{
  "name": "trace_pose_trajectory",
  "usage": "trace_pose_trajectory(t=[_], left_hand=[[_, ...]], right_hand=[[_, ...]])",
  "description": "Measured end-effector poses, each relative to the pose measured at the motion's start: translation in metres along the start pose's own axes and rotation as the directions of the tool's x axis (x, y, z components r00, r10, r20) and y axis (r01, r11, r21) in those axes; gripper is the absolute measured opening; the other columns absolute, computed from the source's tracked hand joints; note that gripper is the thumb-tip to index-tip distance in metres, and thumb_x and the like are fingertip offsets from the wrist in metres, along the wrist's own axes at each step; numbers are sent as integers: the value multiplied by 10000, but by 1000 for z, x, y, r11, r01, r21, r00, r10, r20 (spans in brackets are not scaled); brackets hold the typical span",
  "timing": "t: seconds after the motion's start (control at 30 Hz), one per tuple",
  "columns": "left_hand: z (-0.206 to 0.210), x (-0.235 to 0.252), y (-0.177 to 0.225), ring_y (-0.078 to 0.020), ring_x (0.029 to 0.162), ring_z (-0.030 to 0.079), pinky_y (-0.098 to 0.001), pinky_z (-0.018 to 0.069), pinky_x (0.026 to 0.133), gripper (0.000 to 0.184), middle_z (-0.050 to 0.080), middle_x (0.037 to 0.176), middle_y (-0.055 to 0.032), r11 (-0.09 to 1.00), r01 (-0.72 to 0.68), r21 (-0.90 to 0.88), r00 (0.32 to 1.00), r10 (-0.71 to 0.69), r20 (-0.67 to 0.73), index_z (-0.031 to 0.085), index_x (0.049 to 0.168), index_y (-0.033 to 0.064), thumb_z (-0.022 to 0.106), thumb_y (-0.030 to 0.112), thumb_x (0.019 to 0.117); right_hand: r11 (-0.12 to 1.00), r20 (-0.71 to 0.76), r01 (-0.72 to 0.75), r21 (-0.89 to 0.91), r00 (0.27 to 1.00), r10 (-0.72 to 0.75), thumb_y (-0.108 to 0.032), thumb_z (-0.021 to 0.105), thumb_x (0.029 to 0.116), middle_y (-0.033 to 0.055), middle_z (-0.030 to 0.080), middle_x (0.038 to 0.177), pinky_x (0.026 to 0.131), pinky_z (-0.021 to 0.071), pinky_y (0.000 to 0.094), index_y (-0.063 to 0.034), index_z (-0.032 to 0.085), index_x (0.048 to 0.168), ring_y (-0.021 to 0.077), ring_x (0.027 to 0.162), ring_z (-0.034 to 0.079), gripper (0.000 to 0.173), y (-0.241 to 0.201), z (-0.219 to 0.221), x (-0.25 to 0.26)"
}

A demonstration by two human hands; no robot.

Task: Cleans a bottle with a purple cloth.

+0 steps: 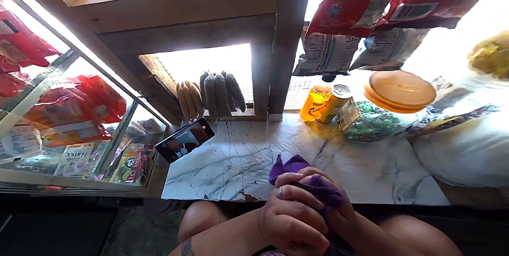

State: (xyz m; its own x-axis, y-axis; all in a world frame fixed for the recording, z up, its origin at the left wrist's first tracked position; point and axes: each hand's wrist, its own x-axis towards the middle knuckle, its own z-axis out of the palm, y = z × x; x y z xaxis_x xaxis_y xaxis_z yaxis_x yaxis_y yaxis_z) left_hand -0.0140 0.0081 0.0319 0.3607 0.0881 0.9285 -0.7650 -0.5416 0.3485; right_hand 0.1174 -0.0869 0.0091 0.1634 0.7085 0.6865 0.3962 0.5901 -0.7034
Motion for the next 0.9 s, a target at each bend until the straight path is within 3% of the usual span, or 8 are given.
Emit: trace_pose_trajectory(t=[0.23, 0.37, 0.43, 0.5, 0.6, 0.7, 0.8, 0.9], left_hand=[[2, -4, 0, -158, 1169, 600, -461, 276, 1211, 142, 681, 1023, 1, 996, -83, -30, 983, 87, 162, 668, 1037, 153, 566, 251, 1024], [-6, -2, -3, -133, 1234, 563, -425, 308, 1198, 256, 642, 1153, 29, 993, -1, 117, 990, -15, 138, 605, 1022, 202, 513, 440, 1035], [-13, 0, -9, -137, 1224, 570, -402, 388, 1143, 327, 613, 1208, 26, 978, 99, 182, 994, -105, 25, 570, 1147, 218, 515, 512, 1014], [-16, 3, -16, -136, 1165, 595, -347, 488, 1030, 291, 606, 1200, 5, 961, 213, 173, 973, -194, -123, 545, 1238, 211, 516, 418, 1035], [-17, 6, -20, -110, 1151, 615, -329, 512, 1003, 235, 645, 1178, 18, 926, 378, -2, 881, -361, -306, 556, 1267, 206, 554, 281, 1043], [-14, 5, -17, -131, 1098, 645, -367, 526, 1009, 277, 668, 1108, 16, 915, 379, -136, 845, -402, -351, 570, 1258, 207, 637, 188, 990], [-2, 1, -8, -148, 1061, 645, -383, 517, 1011, 304, 646, 1067, 7, 965, 264, 3, 937, -256, -239, 549, 1240, 210, 664, 167, 962], [8, -7, 4, -156, 1117, 611, -432, 437, 1107, 197, 621, 1091, 12, 983, 119, 137, 992, -112, -61, 562, 1148, 211, 657, 208, 975]], right_hand=[[993, 88, -106, -52, 990, 110, -417, 420, 1076, 90, 713, 1049, 1020, 459, 206, 22, 675, 1047, 33, 1104, 624, 507, 31, -21, -2], [955, -26, -273, -113, 962, 272, -211, 498, 1016, 125, 713, 1075, 992, 447, 141, 113, 679, 1049, -34, 1072, 608, 373, 39, -26, -6], [900, -106, -378, -215, 926, 364, -161, 497, 1000, 185, 709, 1080, 975, 467, 188, 134, 677, 1065, 44, 1053, 638, 351, 41, -29, -10], [839, -188, -425, -340, 905, 382, -165, 493, 1001, 240, 707, 1096, 986, 488, 279, 141, 673, 1091, 168, 1071, 669, 366, 41, -27, -13], [785, -261, -445, -431, 894, 364, -161, 500, 981, 300, 691, 1119, 1016, 484, 385, 163, 655, 1126, 312, 1104, 672, 388, 31, -18, -13], [806, -261, -484, -341, 872, 413, -187, 492, 984, 231, 690, 1125, 1012, 473, 318, 117, 654, 1147, 195, 1113, 647, 381, 20, -9, -12], [908, -161, -384, -164, 919, 360, -263, 438, 1038, 137, 689, 1141, 1013, 471, 201, 101, 636, 1164, 16, 1119, 610, 433, 17, -9, -17], [973, -80, -231, -2, 970, 230, -473, 345, 1084, 2, 691, 1170, 1043, 467, 201, -16, 649, 1183, -31, 1155, 588, 558, 10, -11, -16]])
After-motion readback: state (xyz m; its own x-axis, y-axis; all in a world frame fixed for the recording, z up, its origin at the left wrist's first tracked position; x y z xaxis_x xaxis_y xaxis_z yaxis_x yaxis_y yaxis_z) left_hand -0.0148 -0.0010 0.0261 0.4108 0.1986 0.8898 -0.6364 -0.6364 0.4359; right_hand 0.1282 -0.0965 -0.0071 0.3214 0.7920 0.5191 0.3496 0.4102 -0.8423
